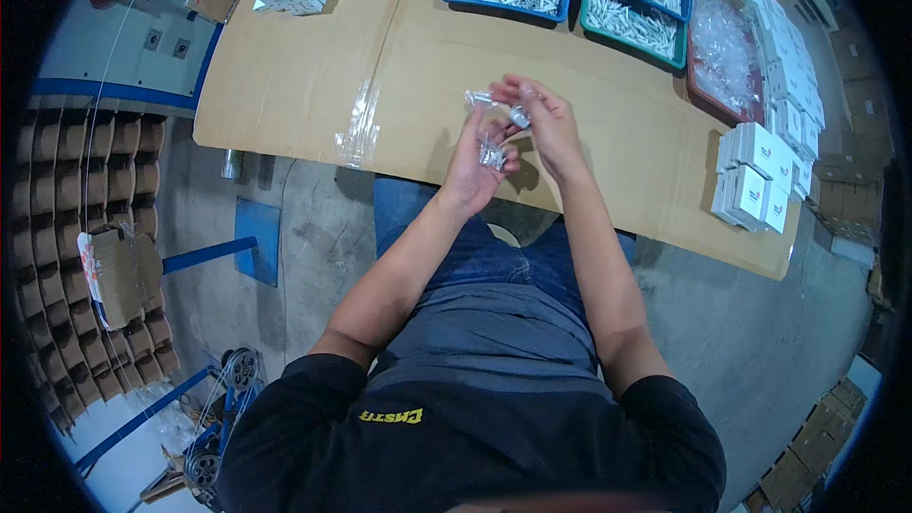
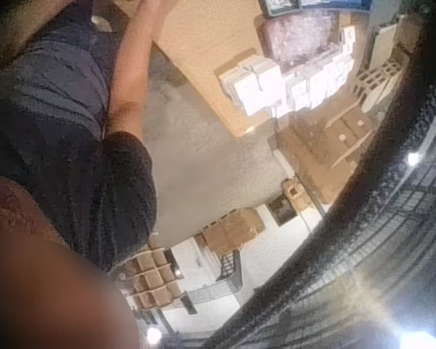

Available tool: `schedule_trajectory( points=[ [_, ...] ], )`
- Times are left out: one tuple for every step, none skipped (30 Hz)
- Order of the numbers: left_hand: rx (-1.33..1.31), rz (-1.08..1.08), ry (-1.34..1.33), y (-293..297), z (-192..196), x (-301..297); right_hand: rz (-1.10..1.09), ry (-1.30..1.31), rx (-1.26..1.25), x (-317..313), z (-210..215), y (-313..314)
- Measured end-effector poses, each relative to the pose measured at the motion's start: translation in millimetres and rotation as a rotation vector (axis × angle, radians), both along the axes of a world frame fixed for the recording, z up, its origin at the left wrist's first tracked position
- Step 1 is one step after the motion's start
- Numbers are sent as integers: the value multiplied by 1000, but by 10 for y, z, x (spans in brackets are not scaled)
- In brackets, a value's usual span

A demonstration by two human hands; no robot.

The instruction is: Sort small blue components from bins and pack them into boxes with accompanying plastic bags.

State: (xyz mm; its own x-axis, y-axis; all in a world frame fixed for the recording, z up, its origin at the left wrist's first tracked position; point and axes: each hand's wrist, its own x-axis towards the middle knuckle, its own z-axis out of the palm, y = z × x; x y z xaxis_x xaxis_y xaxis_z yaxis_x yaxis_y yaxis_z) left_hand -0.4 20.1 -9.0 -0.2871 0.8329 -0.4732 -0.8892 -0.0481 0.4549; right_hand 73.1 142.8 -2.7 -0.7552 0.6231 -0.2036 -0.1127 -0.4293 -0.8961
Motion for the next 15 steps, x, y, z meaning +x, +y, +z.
schedule_trajectory(
  points=[
    [-1,-2,-1,5,18,10,-2,-1,-1,46,-22,35],
    [12,-16,29,3,32,15,-87,-14,149,109,-57,81],
    [26,-28,61,5,35,14,-170,-25,300,156,-37,123],
    [27,-25,62,6,24,12,-120,-66,277,233,-10,147],
    [7,-25,126,8,3,6,-117,-65,278,275,5,113],
    [-13,-30,187,15,-13,17,-24,-86,270,318,111,39],
    [-15,-30,187,17,-8,30,69,-106,259,345,185,-29],
    [-39,-19,218,19,3,41,69,-106,257,361,218,-76],
    [-61,-10,252,25,10,48,140,-143,433,370,244,-111],
    [-62,-13,254,17,-11,54,211,-179,609,366,255,-138],
    [-100,-5,274,-2,-58,58,209,-177,607,347,220,-166],
    [-134,0,296,-1,-95,55,238,-124,554,317,153,-183],
    [-132,-3,301,0,-130,58,269,-71,501,294,95,-184],
    [-118,-22,309,-3,-166,63,265,-67,503,280,55,-157],
    [-108,-36,320,-17,-194,53,252,-82,455,245,11,-116]
  ],
)
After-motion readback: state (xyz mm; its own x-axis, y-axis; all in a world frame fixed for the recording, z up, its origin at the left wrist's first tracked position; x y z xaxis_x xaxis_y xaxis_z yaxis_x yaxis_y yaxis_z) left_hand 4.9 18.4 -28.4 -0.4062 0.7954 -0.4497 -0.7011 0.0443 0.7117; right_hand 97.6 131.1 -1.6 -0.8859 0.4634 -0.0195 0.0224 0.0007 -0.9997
